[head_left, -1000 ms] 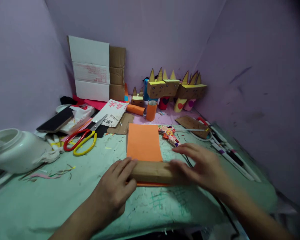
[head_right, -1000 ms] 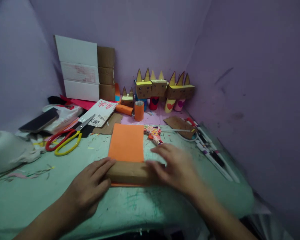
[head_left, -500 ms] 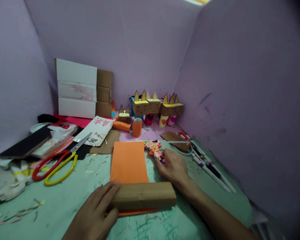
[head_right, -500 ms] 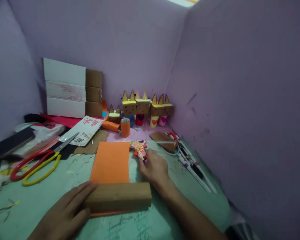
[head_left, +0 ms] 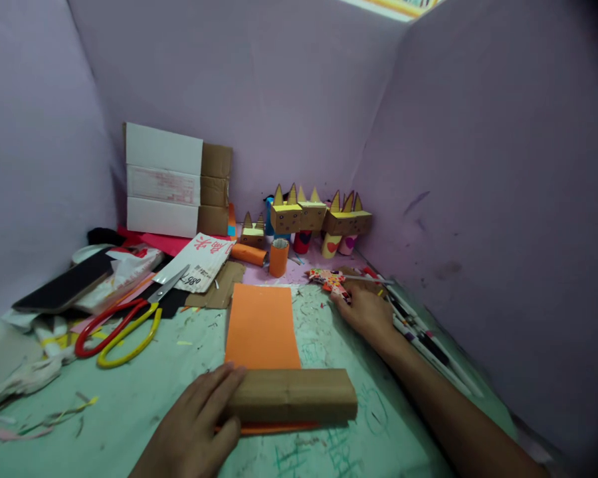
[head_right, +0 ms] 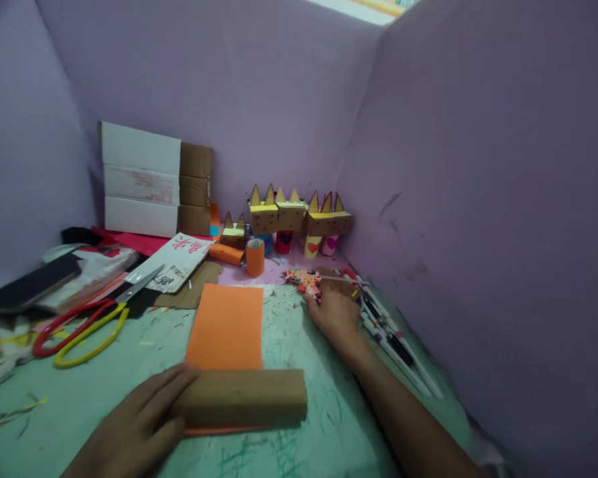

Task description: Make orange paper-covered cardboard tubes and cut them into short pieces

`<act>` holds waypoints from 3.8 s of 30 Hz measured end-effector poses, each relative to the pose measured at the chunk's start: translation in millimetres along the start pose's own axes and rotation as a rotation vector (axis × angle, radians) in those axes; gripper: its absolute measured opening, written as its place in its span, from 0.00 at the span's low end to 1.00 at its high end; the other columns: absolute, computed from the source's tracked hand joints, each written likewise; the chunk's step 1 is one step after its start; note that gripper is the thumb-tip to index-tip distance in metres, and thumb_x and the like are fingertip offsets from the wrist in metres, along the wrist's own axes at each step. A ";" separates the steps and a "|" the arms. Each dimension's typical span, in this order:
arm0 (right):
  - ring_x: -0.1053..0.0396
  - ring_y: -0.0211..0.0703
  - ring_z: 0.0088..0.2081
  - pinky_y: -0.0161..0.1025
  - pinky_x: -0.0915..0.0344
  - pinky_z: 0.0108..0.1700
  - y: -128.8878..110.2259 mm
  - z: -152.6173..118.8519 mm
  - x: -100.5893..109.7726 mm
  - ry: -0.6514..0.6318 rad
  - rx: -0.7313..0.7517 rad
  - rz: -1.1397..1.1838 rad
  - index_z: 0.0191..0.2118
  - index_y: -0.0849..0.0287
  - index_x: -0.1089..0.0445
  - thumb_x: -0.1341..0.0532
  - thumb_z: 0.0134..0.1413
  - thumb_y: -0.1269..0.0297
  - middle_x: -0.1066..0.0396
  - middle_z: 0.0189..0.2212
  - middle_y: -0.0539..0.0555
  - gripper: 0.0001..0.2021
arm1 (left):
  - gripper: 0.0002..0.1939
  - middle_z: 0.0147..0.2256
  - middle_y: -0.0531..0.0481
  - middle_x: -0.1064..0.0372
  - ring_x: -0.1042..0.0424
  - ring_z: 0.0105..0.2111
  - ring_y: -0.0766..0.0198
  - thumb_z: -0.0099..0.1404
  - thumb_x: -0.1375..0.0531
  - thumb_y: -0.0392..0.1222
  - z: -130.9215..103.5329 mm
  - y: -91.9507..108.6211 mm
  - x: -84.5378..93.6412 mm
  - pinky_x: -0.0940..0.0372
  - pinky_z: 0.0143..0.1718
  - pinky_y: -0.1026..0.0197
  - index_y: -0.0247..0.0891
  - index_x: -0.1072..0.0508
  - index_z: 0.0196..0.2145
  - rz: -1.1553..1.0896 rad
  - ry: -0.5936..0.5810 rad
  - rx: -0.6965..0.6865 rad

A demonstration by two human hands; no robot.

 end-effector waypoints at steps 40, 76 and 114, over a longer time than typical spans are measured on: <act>0.26 0.45 0.38 0.41 0.31 0.36 -80.4 -160.0 22.5 0.224 1.152 0.107 0.52 0.61 0.35 0.55 0.66 0.66 0.24 0.44 0.55 0.16 | 0.06 0.37 0.46 0.28 0.29 0.39 0.60 0.63 0.48 0.39 -31.5 -25.2 11.8 0.33 0.38 0.58 0.38 0.32 0.33 -0.710 0.272 1.123; 0.26 0.49 0.38 0.40 0.29 0.33 -47.2 -138.3 5.2 -0.010 1.288 0.084 0.65 0.51 0.52 0.51 0.60 0.64 0.27 0.44 0.56 0.27 | 0.18 0.45 0.47 0.32 0.29 0.41 0.56 0.55 0.44 0.35 54.9 -77.8 -69.9 0.36 0.37 0.57 0.40 0.37 0.45 -0.309 -0.342 0.791; 0.24 0.44 0.35 0.34 0.27 0.30 -64.8 -129.5 17.7 -0.254 1.260 0.249 0.60 0.53 0.44 0.48 0.61 0.62 0.27 0.42 0.58 0.22 | 0.17 0.38 0.50 0.28 0.29 0.36 0.57 0.53 0.46 0.32 66.3 -80.3 -73.5 0.39 0.30 0.60 0.43 0.35 0.41 -0.253 -0.317 0.669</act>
Point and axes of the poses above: each hand's wrist, its own z-axis towards the middle knuckle, its own x-axis out of the back of the hand, y = z × x, the point moved 6 cm from there along z, towards the middle knuckle
